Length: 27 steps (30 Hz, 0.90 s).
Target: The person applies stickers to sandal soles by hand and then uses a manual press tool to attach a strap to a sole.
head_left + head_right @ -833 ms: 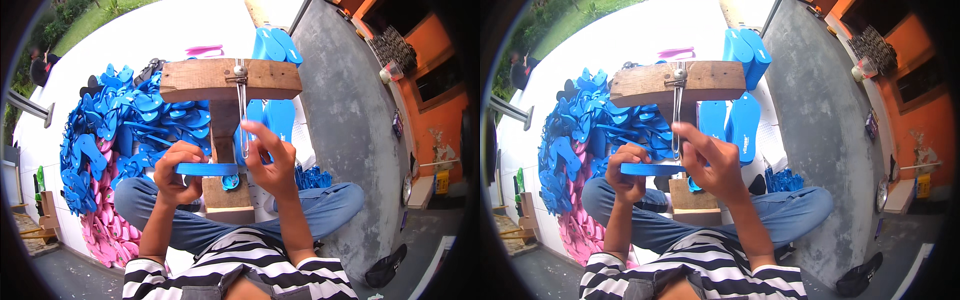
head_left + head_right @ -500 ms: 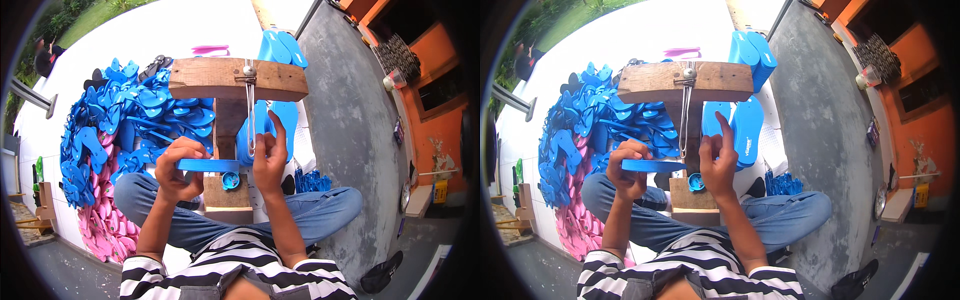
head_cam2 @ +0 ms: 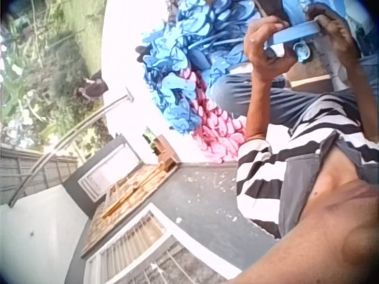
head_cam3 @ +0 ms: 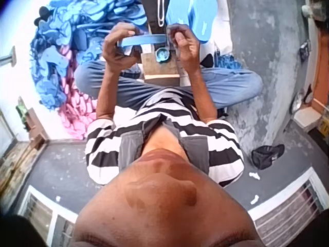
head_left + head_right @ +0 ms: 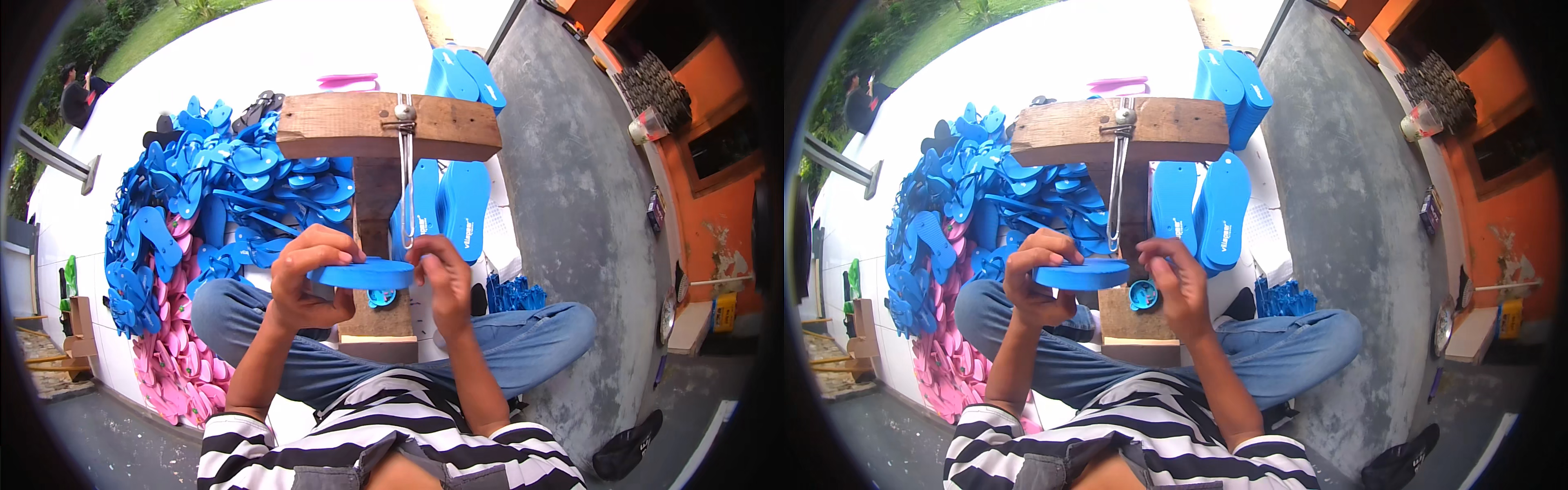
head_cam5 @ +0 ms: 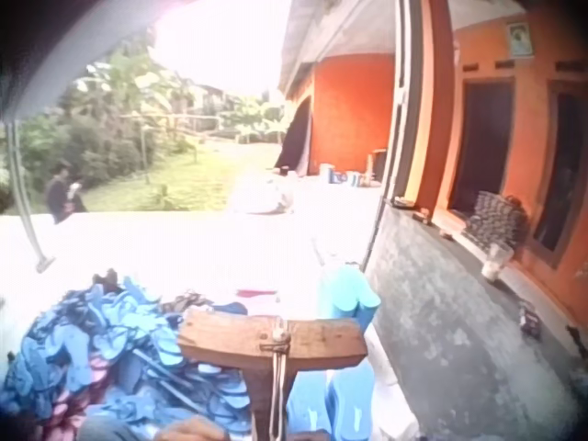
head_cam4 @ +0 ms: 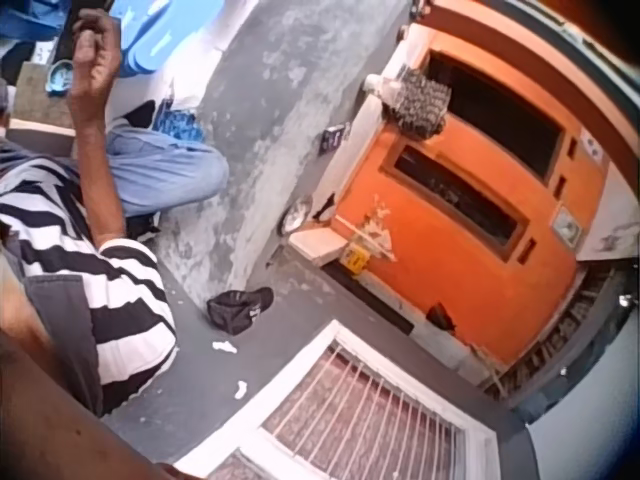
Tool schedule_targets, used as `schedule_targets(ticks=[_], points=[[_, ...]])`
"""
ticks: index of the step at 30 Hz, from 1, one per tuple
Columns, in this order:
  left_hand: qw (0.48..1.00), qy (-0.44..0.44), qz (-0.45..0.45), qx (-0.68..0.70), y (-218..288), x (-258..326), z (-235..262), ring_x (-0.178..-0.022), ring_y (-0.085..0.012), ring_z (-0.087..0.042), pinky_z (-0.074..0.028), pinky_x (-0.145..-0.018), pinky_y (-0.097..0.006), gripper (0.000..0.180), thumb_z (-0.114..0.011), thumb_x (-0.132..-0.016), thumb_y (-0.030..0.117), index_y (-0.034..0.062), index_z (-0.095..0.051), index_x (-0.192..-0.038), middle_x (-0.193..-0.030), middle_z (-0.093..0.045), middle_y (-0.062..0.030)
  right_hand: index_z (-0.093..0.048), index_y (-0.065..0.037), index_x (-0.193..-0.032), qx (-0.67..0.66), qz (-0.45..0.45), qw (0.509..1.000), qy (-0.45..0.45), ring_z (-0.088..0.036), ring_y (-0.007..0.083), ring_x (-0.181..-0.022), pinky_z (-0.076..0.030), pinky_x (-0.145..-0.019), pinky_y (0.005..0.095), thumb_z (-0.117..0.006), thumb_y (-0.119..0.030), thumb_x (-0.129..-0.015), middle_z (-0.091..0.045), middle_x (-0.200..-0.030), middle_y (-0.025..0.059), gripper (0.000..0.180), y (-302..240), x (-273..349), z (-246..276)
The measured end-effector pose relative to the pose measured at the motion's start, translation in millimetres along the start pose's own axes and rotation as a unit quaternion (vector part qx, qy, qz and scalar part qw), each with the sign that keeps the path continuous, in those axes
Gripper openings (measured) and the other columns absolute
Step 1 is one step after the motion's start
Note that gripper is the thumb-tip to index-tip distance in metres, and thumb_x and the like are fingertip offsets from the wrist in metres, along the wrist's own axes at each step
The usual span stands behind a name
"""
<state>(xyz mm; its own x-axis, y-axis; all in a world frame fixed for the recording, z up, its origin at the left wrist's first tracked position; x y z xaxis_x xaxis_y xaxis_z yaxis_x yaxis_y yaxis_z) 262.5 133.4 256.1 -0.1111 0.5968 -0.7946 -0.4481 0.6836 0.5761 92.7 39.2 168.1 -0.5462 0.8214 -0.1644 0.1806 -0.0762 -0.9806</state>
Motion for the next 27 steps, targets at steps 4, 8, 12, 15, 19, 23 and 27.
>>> schedule_targets(ticks=[4,8,12,15,19,23,27], points=[[1.0,-0.017,-0.002,0.007,6,-11,-15,-0.086,-0.0297,-0.067,-0.054,-0.076,-0.04,0.056,-0.076,-0.057,-0.004,0.0079,-0.057,-0.108,-0.098,-0.069,-0.0122,-0.063,-0.004,-0.126,0.087,0.2,0.974,-0.067,-0.059,0.027,-0.11,-0.05,-0.087,0.0355,-0.077,-0.008,-0.08,-0.065,-0.118,0.0129,0.048,-77,3,-7],[0.999,0.027,-0.018,-0.01,10,-10,-24,-0.09,-0.0302,-0.061,-0.05,-0.08,-0.042,0.051,-0.081,-0.059,0.002,0.0114,-0.058,-0.104,-0.099,-0.068,-0.0112,-0.067,-0.007,-0.119,0.207,0.298,0.932,-0.019,-0.063,0.0302,-0.106,-0.052,-0.089,0.0398,-0.081,-0.004,-0.077,-0.07,-0.114,0.0106,0.044,-89,3,-1],[0.998,0.055,-0.017,-0.014,9,-15,-28,-0.09,-0.0297,-0.057,-0.048,-0.081,-0.043,0.05,-0.084,-0.06,0.012,0.0134,-0.057,-0.102,-0.099,-0.064,-0.0105,-0.068,-0.008,-0.115,0.252,0.317,0.914,0.026,-0.065,0.0281,-0.103,-0.055,-0.088,0.0385,-0.082,0.001,-0.074,-0.071,-0.11,0.0084,0.044,-107,3,-2],[0.996,0.092,-0.014,-0.003,4,-19,-25,-0.088,-0.029,-0.055,-0.047,-0.082,-0.044,0.053,-0.086,-0.058,0.02,0.0135,-0.057,-0.101,-0.095,-0.062,-0.0103,-0.068,-0.008,-0.114,0.263,0.324,0.908,0.034,-0.065,0.0267,-0.101,-0.056,-0.088,0.0372,-0.083,0.003,-0.072,-0.071,-0.109,0.0077,0.046,-111,-5,-6],[0.997,0.077,-0.022,-0.01,2,-25,-26,-0.087,-0.0265,-0.054,-0.047,-0.078,-0.041,0.046,-0.083,-0.07,0.023,0.0126,-0.053,-0.102,-0.095,-0.058,-0.0108,-0.067,-0.007,-0.114,0.274,0.33,0.902,0.048,-0.065,0.0263,-0.099,-0.056,-0.085,0.0367,-0.084,0.002,-0.072,-0.07,-0.107,0.0072,0.046,-112,-9,-5],[0.994,0.08,0.067,-0.015,0,-27,-30,-0.083,-0.0214,-0.051,-0.049,-0.073,-0.04,0.044,-0.076,-0.09,0.037,0.0099,-0.046,-0.107,-0.099,-0.05,-0.0122,-0.068,-0.006,-0.119,0.273,0.295,0.914,0.058,-0.065,0.0255,-0.095,-0.056,-0.079,0.0342,-0.084,0.001,-0.073,-0.067,-0.108,0.0086,0.049,-121,-9,-4],[0.981,0.128,0.136,-0.045,5,-29,-23,-0.112,-0.0281,-0.05,-0.044,-0.095,-0.041,0.058,-0.086,-0.079,0.031,0.0067,-0.052,-0.12,-0.123,-0.049,-0.0186,-0.069,-0.006,-0.125,0.233,0.233,0.938,0.107,-0.061,0.0171,-0.086,-0.053,-0.065,0.0255,-0.084,-0.002,-0.078,-0.06,-0.109,0.0104,0.049,-115,-10,-2]])
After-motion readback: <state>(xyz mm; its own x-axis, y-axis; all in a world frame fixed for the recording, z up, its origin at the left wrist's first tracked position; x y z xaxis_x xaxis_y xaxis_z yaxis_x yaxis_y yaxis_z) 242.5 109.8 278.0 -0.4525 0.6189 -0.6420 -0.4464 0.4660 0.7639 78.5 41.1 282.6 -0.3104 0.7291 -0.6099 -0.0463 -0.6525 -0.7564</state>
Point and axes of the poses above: each hand's wrist, its own x-axis away from the middle knuckle, its own z-axis out of the back of the hand, y = z × x, the point moved 7 cm from there along -x, towards the middle knuckle
